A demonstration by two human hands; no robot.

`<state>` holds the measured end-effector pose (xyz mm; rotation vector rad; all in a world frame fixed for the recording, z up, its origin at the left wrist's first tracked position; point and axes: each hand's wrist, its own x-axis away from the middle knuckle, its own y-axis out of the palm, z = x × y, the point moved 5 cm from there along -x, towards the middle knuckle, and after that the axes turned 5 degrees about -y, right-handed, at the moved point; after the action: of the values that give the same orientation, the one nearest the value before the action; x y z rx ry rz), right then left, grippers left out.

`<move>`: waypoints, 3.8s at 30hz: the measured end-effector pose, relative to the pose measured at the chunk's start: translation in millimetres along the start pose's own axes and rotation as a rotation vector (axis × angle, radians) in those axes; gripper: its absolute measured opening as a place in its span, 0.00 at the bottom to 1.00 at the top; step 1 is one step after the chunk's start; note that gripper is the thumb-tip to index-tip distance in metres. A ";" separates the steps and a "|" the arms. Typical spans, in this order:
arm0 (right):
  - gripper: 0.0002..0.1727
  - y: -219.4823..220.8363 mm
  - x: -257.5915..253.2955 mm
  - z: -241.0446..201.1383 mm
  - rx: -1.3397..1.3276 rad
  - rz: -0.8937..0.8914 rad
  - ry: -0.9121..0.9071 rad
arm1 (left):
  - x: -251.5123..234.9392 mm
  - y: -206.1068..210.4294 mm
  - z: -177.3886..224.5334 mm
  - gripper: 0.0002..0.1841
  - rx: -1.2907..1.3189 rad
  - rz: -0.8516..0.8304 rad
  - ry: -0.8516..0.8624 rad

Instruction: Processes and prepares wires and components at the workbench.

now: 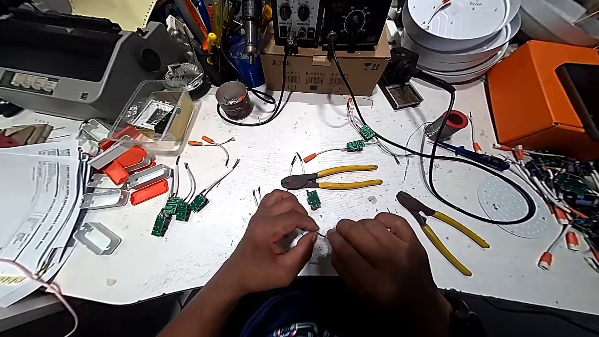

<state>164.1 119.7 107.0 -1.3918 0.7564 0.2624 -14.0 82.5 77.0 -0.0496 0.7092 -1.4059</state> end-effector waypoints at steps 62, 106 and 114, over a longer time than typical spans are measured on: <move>0.12 -5.3 41.8 46.8 -0.849 0.077 0.555 | -33.7 32.6 7.1 0.10 0.405 -0.011 -0.170; 0.15 21.9 41.0 36.3 -1.610 0.336 0.976 | -31.2 38.5 7.0 0.07 0.399 0.074 -0.194; 0.15 27.4 43.3 27.6 -1.648 0.322 0.979 | -29.0 48.0 10.6 0.05 0.472 0.049 -0.247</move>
<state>189.1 139.9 58.6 -3.0452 1.7496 0.5047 33.4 114.4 76.8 0.1608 0.1640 -1.4583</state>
